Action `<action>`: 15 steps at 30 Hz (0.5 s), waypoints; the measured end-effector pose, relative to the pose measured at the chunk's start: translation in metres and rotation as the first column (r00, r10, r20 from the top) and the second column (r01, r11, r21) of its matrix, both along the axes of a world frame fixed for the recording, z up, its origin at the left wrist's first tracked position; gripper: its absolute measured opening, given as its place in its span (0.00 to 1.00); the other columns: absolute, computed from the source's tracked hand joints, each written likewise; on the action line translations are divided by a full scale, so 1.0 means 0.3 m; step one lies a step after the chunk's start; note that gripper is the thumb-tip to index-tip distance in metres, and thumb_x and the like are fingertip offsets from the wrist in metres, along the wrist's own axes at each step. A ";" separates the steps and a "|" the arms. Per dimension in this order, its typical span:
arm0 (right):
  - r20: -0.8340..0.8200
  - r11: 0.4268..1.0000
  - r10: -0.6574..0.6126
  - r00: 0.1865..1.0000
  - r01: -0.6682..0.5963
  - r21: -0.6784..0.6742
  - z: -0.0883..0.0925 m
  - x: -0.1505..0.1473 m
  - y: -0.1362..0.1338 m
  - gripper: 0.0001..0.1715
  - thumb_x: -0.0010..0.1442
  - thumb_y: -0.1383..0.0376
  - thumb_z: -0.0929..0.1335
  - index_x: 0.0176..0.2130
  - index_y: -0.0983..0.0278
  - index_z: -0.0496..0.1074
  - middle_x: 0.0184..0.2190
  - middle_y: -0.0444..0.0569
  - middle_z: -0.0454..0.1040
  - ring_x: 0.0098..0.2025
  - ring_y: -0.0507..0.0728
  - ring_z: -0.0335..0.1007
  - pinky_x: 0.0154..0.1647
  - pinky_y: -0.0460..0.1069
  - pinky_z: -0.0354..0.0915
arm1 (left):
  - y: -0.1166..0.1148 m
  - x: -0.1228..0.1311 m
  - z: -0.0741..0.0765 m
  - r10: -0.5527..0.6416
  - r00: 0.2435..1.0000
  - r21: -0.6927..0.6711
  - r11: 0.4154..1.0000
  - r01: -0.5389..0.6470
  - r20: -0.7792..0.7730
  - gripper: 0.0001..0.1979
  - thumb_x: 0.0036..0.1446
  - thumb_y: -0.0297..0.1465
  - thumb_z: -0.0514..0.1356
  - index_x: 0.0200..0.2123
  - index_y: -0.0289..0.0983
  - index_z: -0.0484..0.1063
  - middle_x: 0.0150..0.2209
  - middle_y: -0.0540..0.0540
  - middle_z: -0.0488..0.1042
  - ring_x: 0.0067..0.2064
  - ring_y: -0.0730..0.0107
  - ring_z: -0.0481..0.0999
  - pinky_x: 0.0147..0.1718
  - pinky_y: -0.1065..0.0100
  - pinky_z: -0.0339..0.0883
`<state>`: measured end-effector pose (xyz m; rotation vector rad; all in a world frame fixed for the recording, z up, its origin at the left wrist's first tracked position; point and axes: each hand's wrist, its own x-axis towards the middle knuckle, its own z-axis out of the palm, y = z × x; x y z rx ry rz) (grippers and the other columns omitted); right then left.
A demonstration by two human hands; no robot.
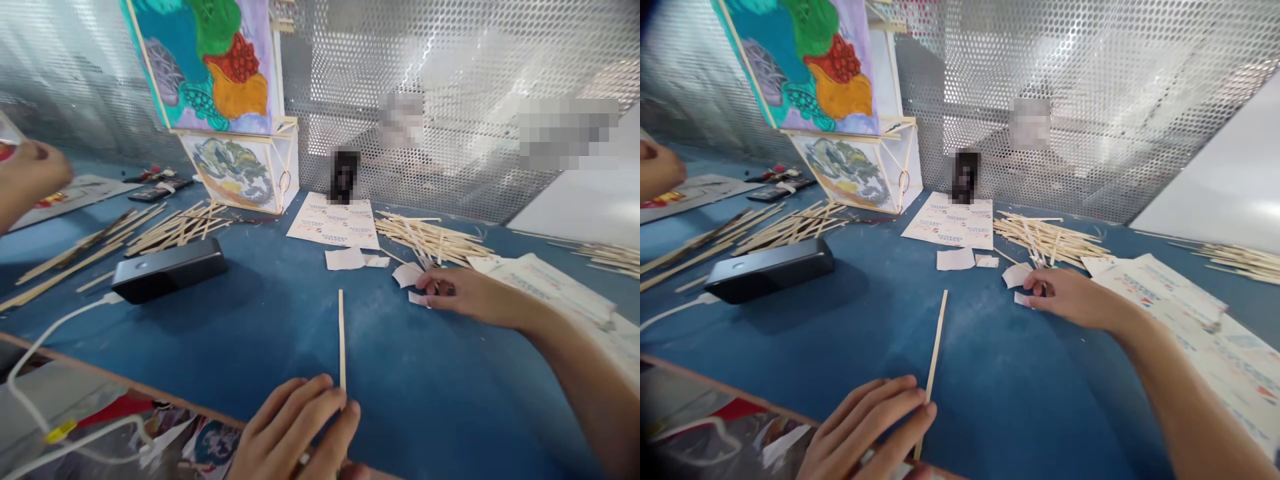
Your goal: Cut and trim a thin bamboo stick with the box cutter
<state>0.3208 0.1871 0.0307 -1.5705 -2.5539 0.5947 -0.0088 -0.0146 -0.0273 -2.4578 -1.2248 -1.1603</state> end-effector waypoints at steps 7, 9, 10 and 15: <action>-0.052 0.997 0.059 0.997 -0.061 -0.044 0.018 -0.064 -0.048 0.14 0.68 0.53 0.67 0.36 0.60 0.73 0.33 0.44 0.76 0.35 0.57 0.71 0.36 0.51 0.63 | 0.054 0.020 0.079 0.000 0.990 -0.118 0.993 -0.016 -0.138 0.16 0.68 0.37 0.59 0.53 0.38 0.78 0.53 0.49 0.81 0.53 0.63 0.82 0.49 0.65 0.82; -0.120 0.997 0.059 0.991 -0.064 -0.033 0.026 -0.124 -0.086 0.13 0.70 0.55 0.67 0.37 0.60 0.72 0.31 0.42 0.75 0.33 0.55 0.71 0.33 0.49 0.63 | 0.060 0.018 0.077 0.010 0.992 -0.116 0.993 -0.024 -0.122 0.16 0.68 0.39 0.59 0.52 0.39 0.78 0.52 0.52 0.82 0.54 0.64 0.82 0.50 0.65 0.82; -0.164 0.997 0.068 0.984 -0.071 -0.012 0.025 -0.162 -0.108 0.12 0.70 0.56 0.67 0.37 0.59 0.72 0.30 0.40 0.75 0.31 0.54 0.70 0.32 0.48 0.63 | 0.060 0.015 0.067 0.025 0.993 -0.102 0.994 -0.037 -0.115 0.16 0.67 0.39 0.60 0.52 0.39 0.78 0.52 0.53 0.82 0.54 0.64 0.82 0.51 0.64 0.81; -0.335 0.922 0.329 0.883 -0.224 0.315 -0.039 -0.342 -0.212 0.08 0.72 0.68 0.66 0.41 0.60 0.76 0.36 0.42 0.78 0.35 0.52 0.75 0.36 0.47 0.68 | 0.030 0.005 -0.018 0.089 0.984 -0.006 0.996 -0.091 -0.155 0.21 0.65 0.43 0.63 0.58 0.41 0.76 0.59 0.56 0.78 0.59 0.65 0.79 0.63 0.66 0.72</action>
